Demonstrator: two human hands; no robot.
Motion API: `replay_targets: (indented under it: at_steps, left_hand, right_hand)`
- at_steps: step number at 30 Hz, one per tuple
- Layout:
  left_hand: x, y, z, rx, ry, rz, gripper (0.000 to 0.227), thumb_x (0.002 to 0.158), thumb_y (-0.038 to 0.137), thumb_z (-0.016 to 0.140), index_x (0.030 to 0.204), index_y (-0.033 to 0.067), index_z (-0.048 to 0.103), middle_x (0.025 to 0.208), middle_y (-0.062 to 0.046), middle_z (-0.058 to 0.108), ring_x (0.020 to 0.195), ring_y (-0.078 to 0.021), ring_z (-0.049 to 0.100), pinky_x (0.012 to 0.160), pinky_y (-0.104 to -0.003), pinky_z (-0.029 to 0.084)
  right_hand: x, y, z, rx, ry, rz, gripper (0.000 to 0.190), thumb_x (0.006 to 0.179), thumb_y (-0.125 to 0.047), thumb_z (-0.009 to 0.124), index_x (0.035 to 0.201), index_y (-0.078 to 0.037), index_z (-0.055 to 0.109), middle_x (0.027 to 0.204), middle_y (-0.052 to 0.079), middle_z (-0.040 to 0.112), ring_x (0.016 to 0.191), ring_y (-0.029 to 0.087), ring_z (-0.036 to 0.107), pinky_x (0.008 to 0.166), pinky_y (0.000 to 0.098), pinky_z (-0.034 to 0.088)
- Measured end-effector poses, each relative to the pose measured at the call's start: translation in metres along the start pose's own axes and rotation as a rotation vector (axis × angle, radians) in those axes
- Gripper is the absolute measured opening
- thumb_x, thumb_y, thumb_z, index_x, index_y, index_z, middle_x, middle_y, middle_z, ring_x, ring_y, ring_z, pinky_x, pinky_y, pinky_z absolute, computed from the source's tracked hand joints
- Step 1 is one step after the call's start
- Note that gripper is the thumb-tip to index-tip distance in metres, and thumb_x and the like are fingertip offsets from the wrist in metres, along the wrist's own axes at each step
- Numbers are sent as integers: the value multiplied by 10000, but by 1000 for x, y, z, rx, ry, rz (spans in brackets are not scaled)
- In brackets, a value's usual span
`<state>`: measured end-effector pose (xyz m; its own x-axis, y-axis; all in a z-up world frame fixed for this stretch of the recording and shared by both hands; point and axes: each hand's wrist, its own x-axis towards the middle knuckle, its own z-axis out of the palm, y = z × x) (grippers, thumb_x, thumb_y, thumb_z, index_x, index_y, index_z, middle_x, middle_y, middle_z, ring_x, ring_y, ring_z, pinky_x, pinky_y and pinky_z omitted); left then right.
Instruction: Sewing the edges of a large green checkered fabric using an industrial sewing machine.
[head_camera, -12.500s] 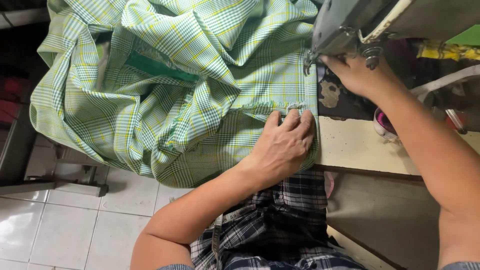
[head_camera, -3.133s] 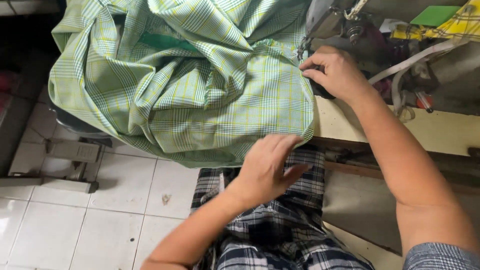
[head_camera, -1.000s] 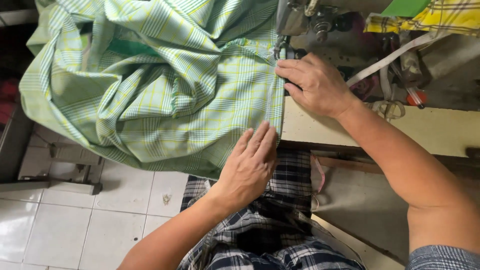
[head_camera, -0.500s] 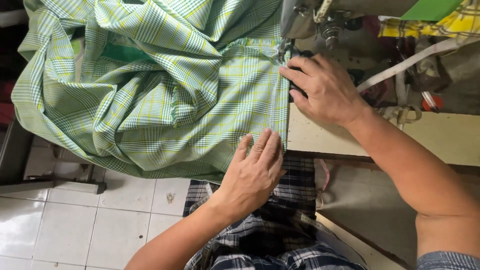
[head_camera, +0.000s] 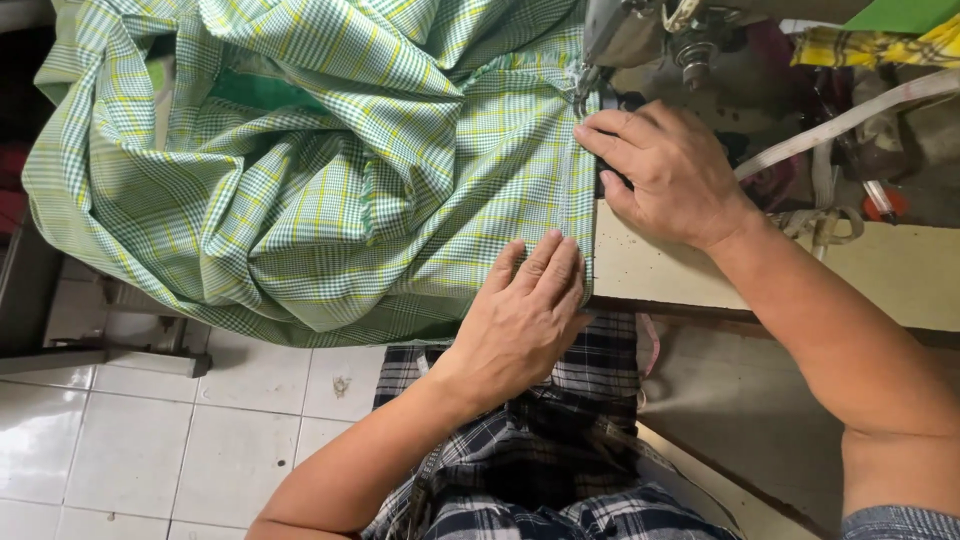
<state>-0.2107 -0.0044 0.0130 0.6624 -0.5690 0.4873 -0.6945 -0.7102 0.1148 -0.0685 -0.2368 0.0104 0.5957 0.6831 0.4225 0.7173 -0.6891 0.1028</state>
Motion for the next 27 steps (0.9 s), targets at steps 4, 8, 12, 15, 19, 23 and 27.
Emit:
replay_targets:
  at_steps: [4, 8, 12, 15, 19, 23, 27]
  left_hand:
    - [6, -10, -12, -2, -87, 36, 530, 988, 366, 681, 1357, -3, 590, 1433, -189, 563, 1397, -351, 509, 1128, -554, 419]
    - [4, -16, -4, 2, -146, 38, 581, 1002, 381, 628, 1436, 5, 542, 1525, -186, 512, 1472, -354, 428, 1176, -578, 362]
    - [1, -15, 2, 15, -82, 12, 588, 995, 419, 643, 1422, 23, 560, 1510, -158, 537, 1448, -342, 466, 1152, -567, 385]
    - [-4, -10, 7, 45, -24, -22, 580, 985, 402, 689, 1431, 49, 574, 1523, -150, 538, 1466, -348, 444, 1184, -576, 337]
    - [-11, -2, 5, 16, 78, -66, 472, 1021, 308, 708, 1397, 46, 593, 1467, -180, 587, 1459, -371, 452, 1220, -583, 252]
    - [-29, 8, 10, 15, 172, -80, 413, 1010, 151, 750, 1371, 60, 570, 1339, -168, 600, 1326, -363, 575, 1174, -590, 316]
    - [-47, 15, 16, 1, 251, -193, 370, 1057, 284, 645, 1396, 163, 559, 1144, -23, 624, 983, -216, 578, 905, -404, 378]
  right_hand:
    - [12, -13, -27, 11, -30, -14, 483, 931, -147, 706, 1408, -73, 702, 1401, 35, 668, 965, 289, 577, 790, 430, 553]
    - [10, -11, -26, 15, -10, -51, 485, 918, -128, 723, 1402, -94, 720, 1376, 57, 686, 997, 280, 571, 805, 412, 563]
    - [10, -13, -25, 10, 0, -50, 477, 926, -127, 696, 1401, -94, 728, 1365, 58, 686, 985, 287, 566, 809, 424, 559]
    - [8, -14, -24, -9, 24, -85, 468, 919, -109, 697, 1385, -104, 740, 1356, 52, 697, 985, 282, 577, 809, 419, 559]
    - [8, -29, -38, -34, 69, -160, 380, 933, -106, 714, 1307, -81, 777, 1275, 31, 756, 1078, 244, 630, 823, 375, 571]
    - [-1, -41, -44, -10, 47, -197, 403, 908, -152, 790, 1301, -62, 765, 1270, 67, 742, 1195, 276, 618, 978, 403, 571]
    - [-5, -46, -48, 70, -12, -166, 441, 934, -155, 763, 1351, -17, 718, 1324, 106, 705, 1269, 320, 598, 1016, 440, 562]
